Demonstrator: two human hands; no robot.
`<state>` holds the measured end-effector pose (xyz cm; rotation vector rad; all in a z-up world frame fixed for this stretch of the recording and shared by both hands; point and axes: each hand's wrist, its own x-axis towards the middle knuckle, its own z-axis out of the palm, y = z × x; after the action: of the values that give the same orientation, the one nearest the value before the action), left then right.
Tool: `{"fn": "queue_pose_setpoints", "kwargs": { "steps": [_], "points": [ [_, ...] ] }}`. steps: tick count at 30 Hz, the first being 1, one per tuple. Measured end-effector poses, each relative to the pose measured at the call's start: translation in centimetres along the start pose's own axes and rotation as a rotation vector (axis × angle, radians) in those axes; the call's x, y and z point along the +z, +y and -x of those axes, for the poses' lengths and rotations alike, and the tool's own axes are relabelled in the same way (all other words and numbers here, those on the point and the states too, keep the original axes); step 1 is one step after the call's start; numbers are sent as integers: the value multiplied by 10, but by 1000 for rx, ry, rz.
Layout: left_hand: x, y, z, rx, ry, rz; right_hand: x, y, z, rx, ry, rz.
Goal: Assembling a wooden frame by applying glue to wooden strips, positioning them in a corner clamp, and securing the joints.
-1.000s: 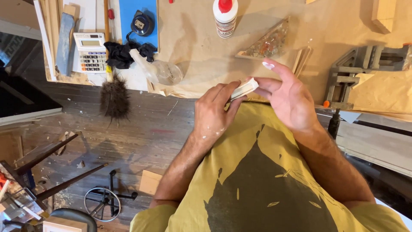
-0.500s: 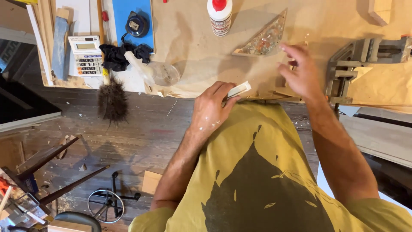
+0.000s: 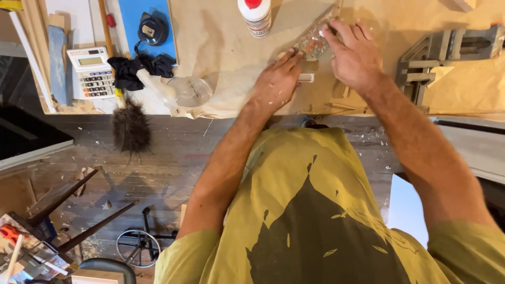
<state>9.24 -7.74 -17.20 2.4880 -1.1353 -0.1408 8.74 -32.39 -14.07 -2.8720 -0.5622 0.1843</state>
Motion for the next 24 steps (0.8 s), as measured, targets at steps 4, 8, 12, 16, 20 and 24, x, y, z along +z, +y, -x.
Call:
{"fn": "queue_pose_setpoints", "kwargs": {
  "steps": [4, 8, 12, 16, 20, 24],
  "points": [
    [3, 1, -1, -10, -50, 29, 13, 5, -3, -18, -129, 328],
    [25, -1, 0, -18, -50, -51, -21, -21, 0, -1, -420, 858],
    [39, -4, -4, -53, -29, -51, -93, -60, 2, 441, -351, -114],
    [20, -4, -3, -106, -131, 31, -36, -29, 60, 452, -217, -7],
    [29, -11, 18, -63, 13, 84, 43, -45, 130, 490, 284, -105],
    [7, 6, 31, -209, -55, 309, 99, -91, 183, 591, 450, -154]
  ]
}}
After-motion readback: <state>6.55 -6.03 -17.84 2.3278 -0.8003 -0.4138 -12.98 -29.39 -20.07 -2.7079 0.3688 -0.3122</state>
